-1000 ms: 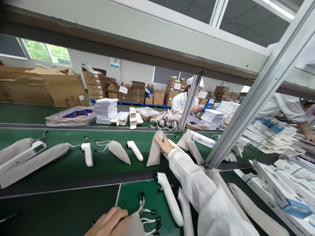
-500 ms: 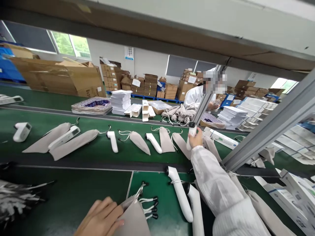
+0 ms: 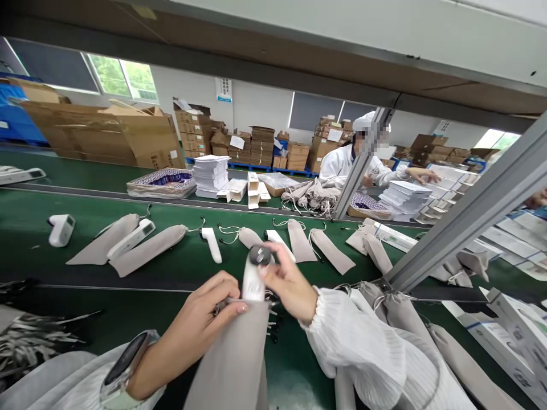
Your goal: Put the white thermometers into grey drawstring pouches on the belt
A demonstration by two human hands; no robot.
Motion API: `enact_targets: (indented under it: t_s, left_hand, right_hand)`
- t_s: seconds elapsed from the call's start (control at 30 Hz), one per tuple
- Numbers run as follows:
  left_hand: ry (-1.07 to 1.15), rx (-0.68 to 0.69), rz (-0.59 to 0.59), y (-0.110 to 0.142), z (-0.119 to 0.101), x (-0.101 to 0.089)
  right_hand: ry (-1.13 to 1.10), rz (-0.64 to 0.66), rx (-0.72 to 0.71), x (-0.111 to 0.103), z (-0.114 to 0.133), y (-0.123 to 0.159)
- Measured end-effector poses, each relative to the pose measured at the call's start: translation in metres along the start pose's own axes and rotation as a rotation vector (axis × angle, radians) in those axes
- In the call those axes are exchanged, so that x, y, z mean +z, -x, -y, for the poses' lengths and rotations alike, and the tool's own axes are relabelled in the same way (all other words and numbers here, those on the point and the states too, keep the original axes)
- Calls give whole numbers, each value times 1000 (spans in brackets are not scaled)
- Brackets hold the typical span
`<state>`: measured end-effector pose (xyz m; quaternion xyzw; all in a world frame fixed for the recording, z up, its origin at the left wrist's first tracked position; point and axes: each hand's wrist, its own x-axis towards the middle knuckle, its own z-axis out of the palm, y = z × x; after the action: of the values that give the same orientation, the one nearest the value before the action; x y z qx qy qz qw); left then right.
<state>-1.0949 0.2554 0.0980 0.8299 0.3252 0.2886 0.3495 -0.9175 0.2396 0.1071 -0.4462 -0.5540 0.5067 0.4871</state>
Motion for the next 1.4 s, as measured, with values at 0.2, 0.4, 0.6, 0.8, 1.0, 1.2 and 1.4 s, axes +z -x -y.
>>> enact_targets:
  t_s: [0.2,0.4,0.6,0.8,1.0,1.2,1.4]
  left_hand:
    - [43,33,5,-3,0,11]
    - [-83,-31,31,2,4,-3]
    - [-59,-64,413,6,4,-28]
    - [248,14,179,-10,-22,-3]
    - [-274,-85,54,0,28,11]
    - [-319,-135,160,5,56,30]
    - [-302,-46,78,8,60,32]
  right_hand:
    - [141,224,307,12,-21,19]
    - [363,87,268,-16,-29,27]
    - [389,-127,7,-41,-36,35]
    - [-68,50,109,37,-38,45]
    - [759,-1062,-149,-116,-5,-2]
    - [1403,-893,336,-171,-52,-46]
    - [1227,-563,200,-150,-107,-75]
